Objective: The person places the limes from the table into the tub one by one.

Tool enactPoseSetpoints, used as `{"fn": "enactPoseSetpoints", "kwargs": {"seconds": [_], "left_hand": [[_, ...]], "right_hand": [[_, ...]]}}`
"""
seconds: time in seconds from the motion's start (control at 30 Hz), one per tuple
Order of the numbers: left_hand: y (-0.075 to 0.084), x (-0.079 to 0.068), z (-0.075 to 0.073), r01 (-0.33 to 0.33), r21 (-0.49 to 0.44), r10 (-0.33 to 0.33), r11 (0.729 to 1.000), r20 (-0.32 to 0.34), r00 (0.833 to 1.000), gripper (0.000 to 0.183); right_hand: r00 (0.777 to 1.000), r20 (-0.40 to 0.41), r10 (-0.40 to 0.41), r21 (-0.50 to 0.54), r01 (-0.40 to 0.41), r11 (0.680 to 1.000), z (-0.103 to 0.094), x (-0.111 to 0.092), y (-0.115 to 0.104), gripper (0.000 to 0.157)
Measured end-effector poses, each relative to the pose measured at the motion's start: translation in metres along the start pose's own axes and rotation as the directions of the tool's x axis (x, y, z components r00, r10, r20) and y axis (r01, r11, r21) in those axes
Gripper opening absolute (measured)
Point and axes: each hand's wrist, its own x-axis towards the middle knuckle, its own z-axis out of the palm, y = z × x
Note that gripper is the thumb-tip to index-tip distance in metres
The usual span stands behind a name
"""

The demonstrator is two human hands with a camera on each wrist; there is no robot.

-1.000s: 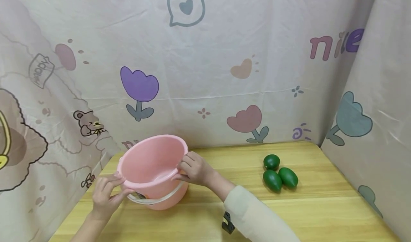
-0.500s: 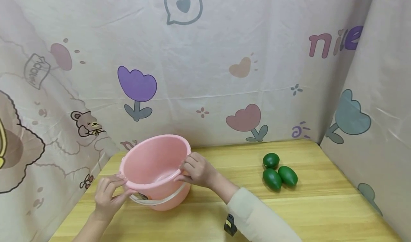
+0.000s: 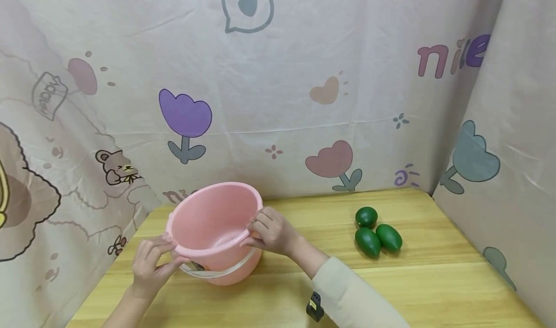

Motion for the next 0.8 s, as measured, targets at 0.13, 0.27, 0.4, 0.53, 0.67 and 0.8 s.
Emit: {"fn": "enactPoseSetpoints", "kwargs": {"seconds": [0.13, 0.27, 0.4, 0.53, 0.67, 0.8], "left_hand": [[0.001, 0.0, 0.001, -0.003, -0.001, 0.003, 1.0, 0.004, 1.0, 0.055], [0.0, -0.007, 0.003, -0.012, -0.006, 0.012, 1.0, -0.002, 1.0, 0.054], [-0.001, -0.014, 0.005, -0.013, -0.012, 0.013, 1.0, -0.001, 1.0, 0.053], [0.001, -0.014, 0.008, -0.012, -0.014, 0.012, 1.0, -0.002, 1.0, 0.053], [0.003, -0.011, 0.011, -0.016, -0.021, 0.016, 1.0, -0.016, 1.0, 0.052], [0.007, -0.007, 0.013, -0.019, -0.022, 0.019, 1.0, -0.027, 0.999, 0.052]], "right_hand": [[1.0, -0.006, 0.007, 0.007, -0.006, 1.0, -0.003, -0.001, -0.001, 0.041], [1.0, -0.015, 0.01, 0.013, -0.009, 1.0, -0.007, -0.002, -0.001, 0.041], [1.0, -0.018, 0.013, 0.001, -0.013, 1.0, -0.012, -0.004, -0.003, 0.041], [1.0, -0.027, 0.013, -0.007, -0.013, 1.0, -0.016, -0.004, -0.003, 0.041], [0.999, -0.041, 0.021, -0.014, -0.021, 1.0, -0.019, -0.005, -0.004, 0.041], [0.999, -0.043, 0.026, -0.018, -0.027, 0.999, -0.022, -0.006, -0.005, 0.041]]}}
